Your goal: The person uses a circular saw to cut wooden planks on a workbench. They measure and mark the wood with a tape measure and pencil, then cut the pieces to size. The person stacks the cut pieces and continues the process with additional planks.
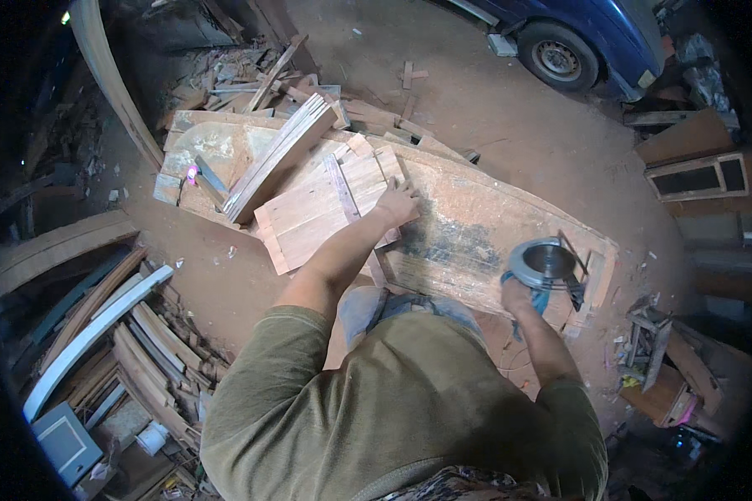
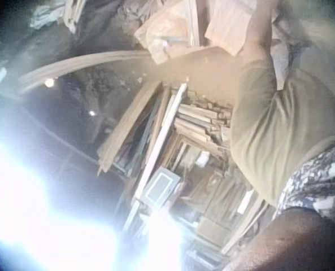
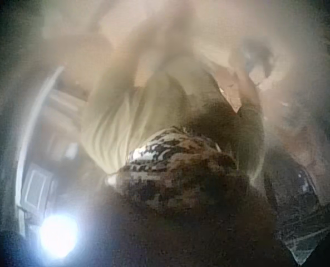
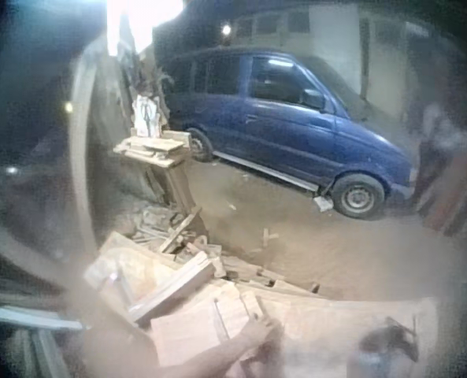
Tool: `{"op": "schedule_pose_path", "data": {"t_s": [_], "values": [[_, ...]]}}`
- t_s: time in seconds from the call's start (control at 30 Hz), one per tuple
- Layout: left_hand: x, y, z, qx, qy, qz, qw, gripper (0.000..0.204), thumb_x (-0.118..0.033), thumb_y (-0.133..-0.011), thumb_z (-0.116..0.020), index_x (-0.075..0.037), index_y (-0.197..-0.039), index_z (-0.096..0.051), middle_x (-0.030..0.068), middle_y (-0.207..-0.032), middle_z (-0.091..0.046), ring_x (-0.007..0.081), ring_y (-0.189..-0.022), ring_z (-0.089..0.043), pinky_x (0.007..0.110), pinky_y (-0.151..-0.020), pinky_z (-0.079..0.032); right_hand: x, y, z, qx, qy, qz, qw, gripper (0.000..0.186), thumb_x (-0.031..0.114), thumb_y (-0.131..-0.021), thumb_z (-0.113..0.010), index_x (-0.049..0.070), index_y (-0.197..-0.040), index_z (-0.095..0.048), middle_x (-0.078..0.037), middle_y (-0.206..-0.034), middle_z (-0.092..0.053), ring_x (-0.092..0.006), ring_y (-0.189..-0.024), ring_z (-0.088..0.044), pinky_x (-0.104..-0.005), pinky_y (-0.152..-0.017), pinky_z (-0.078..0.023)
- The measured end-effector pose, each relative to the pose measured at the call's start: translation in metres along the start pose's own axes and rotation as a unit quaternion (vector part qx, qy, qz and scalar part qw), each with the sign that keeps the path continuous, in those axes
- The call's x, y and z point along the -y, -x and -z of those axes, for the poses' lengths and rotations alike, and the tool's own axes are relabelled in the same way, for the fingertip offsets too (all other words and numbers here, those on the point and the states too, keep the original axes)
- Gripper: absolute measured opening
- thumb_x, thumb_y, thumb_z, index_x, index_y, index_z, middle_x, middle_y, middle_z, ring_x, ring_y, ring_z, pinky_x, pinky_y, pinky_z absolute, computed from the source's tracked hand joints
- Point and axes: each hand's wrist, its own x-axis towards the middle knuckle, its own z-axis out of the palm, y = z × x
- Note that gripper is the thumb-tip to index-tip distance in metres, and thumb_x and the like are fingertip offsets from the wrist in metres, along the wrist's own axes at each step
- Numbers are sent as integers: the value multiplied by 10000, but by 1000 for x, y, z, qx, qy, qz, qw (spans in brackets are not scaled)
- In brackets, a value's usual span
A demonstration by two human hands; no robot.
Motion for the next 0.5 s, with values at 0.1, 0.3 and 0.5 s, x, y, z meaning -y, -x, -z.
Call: {"op": "schedule_pose_path", "data": {"t_s": [0.1,0.3,0.5], "values": [[-8,-15,13,20,-153,-13,988,312,-288,-953,-596,-119,-1155,-762,105,-1328,-625,305,-1348,-501,564,-1214,-279,17,-20,-32,-3,31,15,999,255,115,-881,-645,0,-1086,-743,-225,-1175,-725,-356,-1098,-719,-471,-867,-592],[2,15,50,-4,-149,-25,988,241,-190,-938,-583,-168,-1080,-775,78,-1184,-657,265,-1219,-576,472,-1118,-406,25,7,18,28,281,212,936,260,152,-871,-641,-7,-1048,-745,-246,-1120,-731,-380,-1085,-717,-517,-893,-566],[45,37,149,-341,-26,101,934,202,-142,-917,-664,-125,-1099,-749,117,-1000,-713,349,-889,-702,458,-788,-564,53,17,24,-66,-121,112,984,349,212,-888,-637,-50,-1112,-690,-262,-1132,-706,-395,-1130,-676,-496,-957,-542]]}}
